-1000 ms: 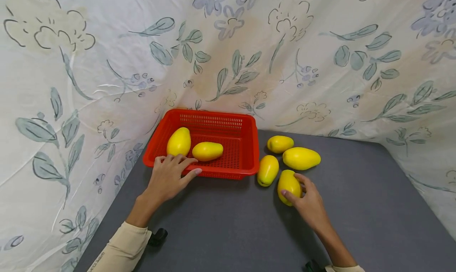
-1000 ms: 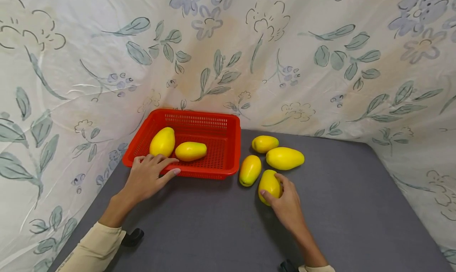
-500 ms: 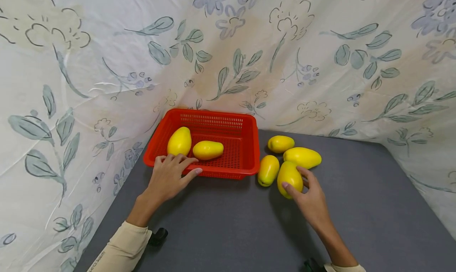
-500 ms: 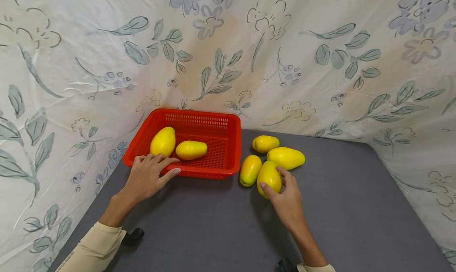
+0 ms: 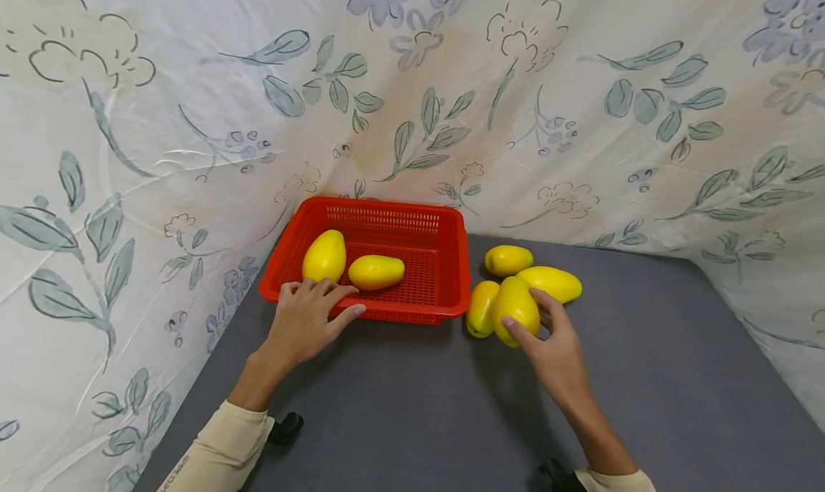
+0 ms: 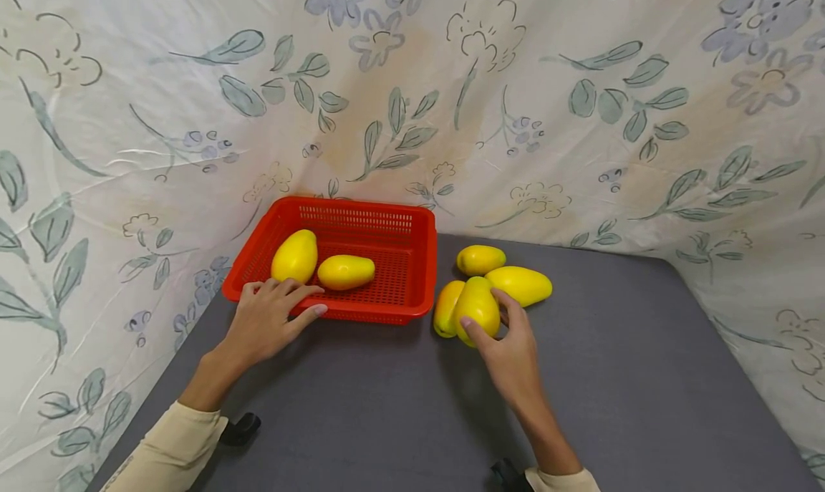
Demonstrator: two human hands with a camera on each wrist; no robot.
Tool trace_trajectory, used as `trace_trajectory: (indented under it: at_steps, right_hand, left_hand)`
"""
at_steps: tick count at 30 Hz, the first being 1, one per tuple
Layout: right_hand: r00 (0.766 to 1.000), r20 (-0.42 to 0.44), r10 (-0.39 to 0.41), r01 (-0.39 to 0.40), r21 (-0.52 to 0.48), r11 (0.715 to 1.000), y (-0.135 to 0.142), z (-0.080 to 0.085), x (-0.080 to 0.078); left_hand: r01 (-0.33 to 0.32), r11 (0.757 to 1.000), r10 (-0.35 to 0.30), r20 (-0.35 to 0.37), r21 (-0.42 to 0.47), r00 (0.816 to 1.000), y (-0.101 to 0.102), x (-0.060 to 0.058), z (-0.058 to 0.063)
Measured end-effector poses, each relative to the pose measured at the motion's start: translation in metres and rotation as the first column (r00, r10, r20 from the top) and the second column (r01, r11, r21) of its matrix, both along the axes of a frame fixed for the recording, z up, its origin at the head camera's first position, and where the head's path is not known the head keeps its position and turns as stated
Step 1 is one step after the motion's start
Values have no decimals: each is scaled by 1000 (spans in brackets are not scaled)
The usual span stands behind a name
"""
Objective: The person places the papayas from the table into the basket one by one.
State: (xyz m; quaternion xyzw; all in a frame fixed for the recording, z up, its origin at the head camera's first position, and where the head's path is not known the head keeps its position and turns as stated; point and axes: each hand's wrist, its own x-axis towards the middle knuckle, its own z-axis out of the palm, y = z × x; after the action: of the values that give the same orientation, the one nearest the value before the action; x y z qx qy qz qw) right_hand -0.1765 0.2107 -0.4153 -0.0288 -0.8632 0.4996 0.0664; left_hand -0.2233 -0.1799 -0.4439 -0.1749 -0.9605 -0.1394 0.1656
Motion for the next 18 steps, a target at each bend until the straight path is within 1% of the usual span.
trace_trajectory:
  at_steps: [10,18]
  right_hand:
    - [999,-43,9,-11,-43,999,-13,10,-6]
    - [997,-48,61,-65,-86,994,-23,19,-10]
  left_hand:
    - [-5,1000,5,1,0,1000,1,-1,0]
    - [-16,1000,16,-2,-1,1000,3,0,-1]
